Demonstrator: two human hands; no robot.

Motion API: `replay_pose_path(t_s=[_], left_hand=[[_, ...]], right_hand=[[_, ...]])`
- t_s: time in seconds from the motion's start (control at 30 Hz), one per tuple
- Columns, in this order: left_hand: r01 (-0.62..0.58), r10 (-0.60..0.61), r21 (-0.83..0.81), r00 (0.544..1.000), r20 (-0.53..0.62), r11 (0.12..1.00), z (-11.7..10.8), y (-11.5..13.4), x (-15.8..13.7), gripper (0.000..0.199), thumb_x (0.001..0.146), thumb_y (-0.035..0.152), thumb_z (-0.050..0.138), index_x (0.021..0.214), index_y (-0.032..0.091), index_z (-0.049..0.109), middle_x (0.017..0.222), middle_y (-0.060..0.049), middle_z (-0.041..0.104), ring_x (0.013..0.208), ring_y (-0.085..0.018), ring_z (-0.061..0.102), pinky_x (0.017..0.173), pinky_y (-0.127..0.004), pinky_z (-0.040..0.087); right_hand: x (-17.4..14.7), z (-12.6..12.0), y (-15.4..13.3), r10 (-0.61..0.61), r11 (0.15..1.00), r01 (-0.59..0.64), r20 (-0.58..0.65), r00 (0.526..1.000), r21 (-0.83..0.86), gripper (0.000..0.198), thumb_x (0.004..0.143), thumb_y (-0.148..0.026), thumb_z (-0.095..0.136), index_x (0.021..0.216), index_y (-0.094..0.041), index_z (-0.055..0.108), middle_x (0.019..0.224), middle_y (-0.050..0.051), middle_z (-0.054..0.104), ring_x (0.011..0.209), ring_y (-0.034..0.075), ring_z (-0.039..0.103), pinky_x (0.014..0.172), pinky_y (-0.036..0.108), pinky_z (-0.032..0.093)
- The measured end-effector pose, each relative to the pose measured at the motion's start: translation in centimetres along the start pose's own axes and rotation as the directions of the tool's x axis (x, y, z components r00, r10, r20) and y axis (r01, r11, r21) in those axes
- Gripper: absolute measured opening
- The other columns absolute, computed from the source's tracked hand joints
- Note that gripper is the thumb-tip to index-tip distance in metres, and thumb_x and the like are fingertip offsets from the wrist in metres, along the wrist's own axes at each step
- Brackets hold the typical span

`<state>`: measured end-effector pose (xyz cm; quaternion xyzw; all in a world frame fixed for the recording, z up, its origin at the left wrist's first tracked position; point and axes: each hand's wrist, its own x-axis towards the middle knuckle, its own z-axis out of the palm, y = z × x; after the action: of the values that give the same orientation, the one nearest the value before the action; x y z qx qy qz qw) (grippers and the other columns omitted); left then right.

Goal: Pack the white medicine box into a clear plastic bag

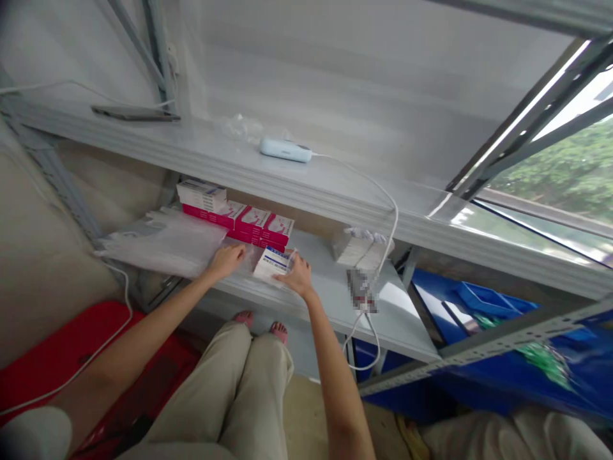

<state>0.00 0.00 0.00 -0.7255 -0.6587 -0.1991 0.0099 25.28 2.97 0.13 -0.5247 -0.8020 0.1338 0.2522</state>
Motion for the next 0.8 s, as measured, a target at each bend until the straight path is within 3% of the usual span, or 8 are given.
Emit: replay_pose_path(t_s=[0.07,0.13,0.23,0.3,0.5,0.6,0.7,0.8], left_hand=[[-0.026,0.019,-0.091,0.997,-0.079,0.995,-0.3,-0.3,0.3,0.021,0.091,0.024,0.041,0.092,0.017,0.060,0.098,-0.010,0.064,0.099,-0.022,0.057,0.088,-0.033,0.041],[-0.056,0.021,-0.283,0.992,-0.127,0.958,-0.2,-0.4,0.7,0.016,0.089,0.026,0.044,0.084,0.017,0.057,0.095,-0.008,0.062,0.099,-0.021,0.055,0.090,-0.033,0.040],[0.001,-0.046,-0.583,0.997,-0.061,0.812,0.5,-0.4,1.4,0.014,0.088,0.030,0.044,0.081,0.019,0.051,0.085,-0.003,0.060,0.088,-0.018,0.057,0.084,-0.031,0.043],[0.050,-0.073,-0.661,0.997,-0.007,0.749,1.2,-0.3,1.7,0.015,0.088,0.031,0.042,0.081,0.020,0.048,0.079,-0.001,0.058,0.082,-0.016,0.057,0.079,-0.029,0.045],[0.104,-0.122,-0.685,0.992,0.022,0.721,1.5,0.0,0.7,0.022,0.091,0.039,0.035,0.095,0.020,0.045,0.081,-0.001,0.057,0.073,-0.015,0.057,0.067,-0.026,0.045],[0.083,-0.087,-0.552,0.996,0.018,0.830,0.5,0.4,-0.7,0.029,0.083,0.045,0.050,0.099,0.021,0.048,0.080,-0.001,0.059,0.074,-0.017,0.059,0.068,-0.028,0.044],[0.057,-0.050,-0.306,0.998,0.028,0.950,-0.4,0.5,-1.5,0.017,0.080,0.035,0.056,0.091,0.022,0.055,0.078,-0.003,0.063,0.078,-0.021,0.061,0.072,-0.029,0.042],[0.096,-0.116,-0.266,0.991,-0.060,0.959,-1.0,0.2,-0.9,0.013,0.082,0.030,0.049,0.081,0.021,0.059,0.078,-0.006,0.067,0.079,-0.022,0.063,0.072,-0.030,0.043]], right_hand=[[0.0,0.0,0.0,-0.015,1.000,0.015,-0.003,1.000,0.004,0.083,0.060,-0.048,0.074,0.132,-0.023,0.040,0.125,0.011,0.053,0.115,0.029,0.048,0.096,0.041,0.029],[-0.1,0.0,0.0,-0.026,1.000,0.026,-0.003,1.000,-0.003,0.083,0.060,-0.047,0.074,0.132,-0.024,0.040,0.124,0.009,0.054,0.115,0.028,0.048,0.096,0.040,0.029],[-0.2,-0.1,-0.1,-0.029,0.999,0.029,-0.007,1.000,-0.016,0.084,0.060,-0.047,0.074,0.132,-0.024,0.039,0.123,0.009,0.054,0.115,0.027,0.047,0.096,0.040,0.029],[-0.2,-0.2,-0.1,-0.030,1.000,0.030,-0.014,0.999,-0.003,0.083,0.060,-0.048,0.074,0.132,-0.024,0.040,0.121,0.009,0.055,0.114,0.027,0.048,0.096,0.040,0.030],[-0.3,-0.1,0.0,-0.018,0.998,0.020,-0.039,0.999,0.051,0.084,0.057,-0.048,0.076,0.129,-0.023,0.042,0.118,0.009,0.058,0.113,0.029,0.050,0.096,0.039,0.030],[-0.2,0.1,0.3,-0.021,0.999,0.023,-0.054,0.998,0.047,0.084,0.057,-0.049,0.076,0.128,-0.023,0.042,0.119,0.009,0.057,0.113,0.028,0.049,0.096,0.039,0.030],[-0.2,0.0,0.4,-0.024,0.999,0.026,-0.054,0.998,0.026,0.084,0.058,-0.050,0.076,0.130,-0.022,0.042,0.121,0.010,0.056,0.113,0.027,0.049,0.097,0.039,0.029],[-0.6,-0.3,0.1,-0.059,0.998,0.059,-0.023,0.998,0.026,0.089,0.055,-0.052,0.078,0.130,-0.022,0.041,0.122,0.009,0.056,0.113,0.027,0.049,0.097,0.039,0.030]])
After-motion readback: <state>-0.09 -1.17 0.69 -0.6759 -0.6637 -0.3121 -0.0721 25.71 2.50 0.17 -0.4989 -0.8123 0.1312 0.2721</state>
